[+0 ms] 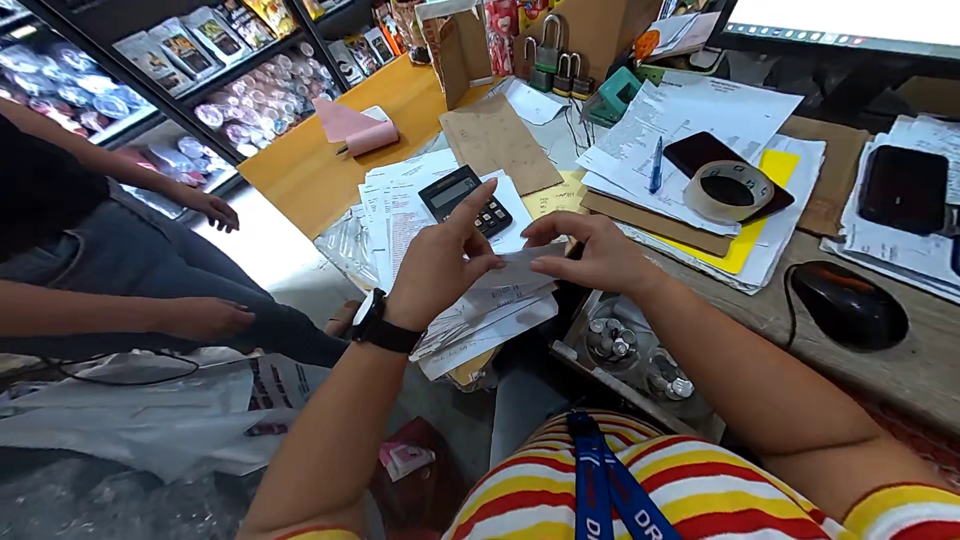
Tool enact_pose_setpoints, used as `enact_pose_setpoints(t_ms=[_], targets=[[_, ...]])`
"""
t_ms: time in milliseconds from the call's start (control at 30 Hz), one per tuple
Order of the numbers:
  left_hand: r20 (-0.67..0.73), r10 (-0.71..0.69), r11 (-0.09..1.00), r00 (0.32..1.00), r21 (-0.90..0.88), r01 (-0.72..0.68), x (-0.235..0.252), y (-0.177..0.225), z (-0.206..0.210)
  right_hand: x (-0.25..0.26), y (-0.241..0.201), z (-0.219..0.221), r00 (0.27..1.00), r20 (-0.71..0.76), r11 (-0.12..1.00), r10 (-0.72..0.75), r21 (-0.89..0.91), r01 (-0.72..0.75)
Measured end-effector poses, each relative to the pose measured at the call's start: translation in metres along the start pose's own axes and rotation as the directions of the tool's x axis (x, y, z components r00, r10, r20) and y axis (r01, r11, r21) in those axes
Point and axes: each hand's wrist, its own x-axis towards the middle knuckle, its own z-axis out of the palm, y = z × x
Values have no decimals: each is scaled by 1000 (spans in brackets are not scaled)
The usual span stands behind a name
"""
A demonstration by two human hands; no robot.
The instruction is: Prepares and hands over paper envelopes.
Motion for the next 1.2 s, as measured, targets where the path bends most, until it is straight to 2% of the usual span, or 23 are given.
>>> enact_pose_setpoints(t_ms=[100, 233, 633, 933, 1067, 1200], targets=[[47, -36, 998, 998, -44, 38, 0, 1, -5, 10, -14, -2, 996, 46, 993, 70, -101, -65], [32, -38, 991, 999, -129, 42, -7, -7, -16, 16, -16, -8, 986, 100, 989, 136, -66, -130], [-11, -117, 936, 993, -336, 106, -28, -23, -24, 7, -13, -7, 982, 56, 983, 181, -15, -181], [-177, -193, 880, 965, -466, 91, -40, -35, -10, 7, -10, -7, 974, 35, 974, 224, -48, -222], [-251, -100, 927, 963, -376, -2, -45, -34, -5, 8, -11, -7, 971, 33, 971, 237, -52, -235], [-286, 82, 984, 955, -130, -123, -48, -35, -4, 8, -12, -7, 970, 27, 969, 243, -48, -242]])
